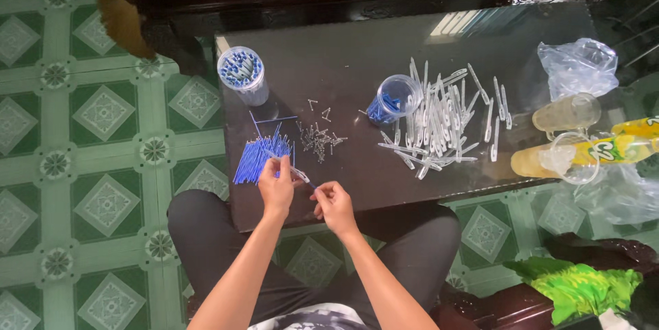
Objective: The person assembles ballpoint pens by hand, inserting ink cartridges and tips into clear plastic barrels and placing the finished components into a container.
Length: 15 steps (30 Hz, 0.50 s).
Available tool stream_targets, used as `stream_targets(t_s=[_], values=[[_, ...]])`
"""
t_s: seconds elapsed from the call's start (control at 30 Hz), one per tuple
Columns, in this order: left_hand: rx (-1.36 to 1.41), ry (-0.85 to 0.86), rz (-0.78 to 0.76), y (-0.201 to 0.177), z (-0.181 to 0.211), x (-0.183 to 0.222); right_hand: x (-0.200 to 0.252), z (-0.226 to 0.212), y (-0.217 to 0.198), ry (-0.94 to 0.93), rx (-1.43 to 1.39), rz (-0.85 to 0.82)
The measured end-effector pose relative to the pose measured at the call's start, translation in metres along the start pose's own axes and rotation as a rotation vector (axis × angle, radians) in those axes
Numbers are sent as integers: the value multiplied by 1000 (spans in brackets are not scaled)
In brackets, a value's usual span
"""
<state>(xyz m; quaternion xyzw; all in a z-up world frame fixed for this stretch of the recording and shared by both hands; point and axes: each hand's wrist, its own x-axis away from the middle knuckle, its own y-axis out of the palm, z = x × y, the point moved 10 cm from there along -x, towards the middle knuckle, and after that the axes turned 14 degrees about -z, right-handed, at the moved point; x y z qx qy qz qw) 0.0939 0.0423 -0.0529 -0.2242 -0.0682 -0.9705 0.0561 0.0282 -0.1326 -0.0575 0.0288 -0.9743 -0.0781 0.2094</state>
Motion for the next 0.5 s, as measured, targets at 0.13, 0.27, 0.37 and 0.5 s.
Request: stream_targets(t_s=[0.13,0.27,0.37,0.5], values=[[-55,42,-44,-3,30,-4,10,7,-11,38,-106,20],[-135,140,-104,7,80,8,11,6,-10,77,-222,-60],[-239,271,-201,22,111,8,14,1,-9,97,-229,-134],[-362,574,-230,29,180,8,13,7,-15,144,-149,-165]])
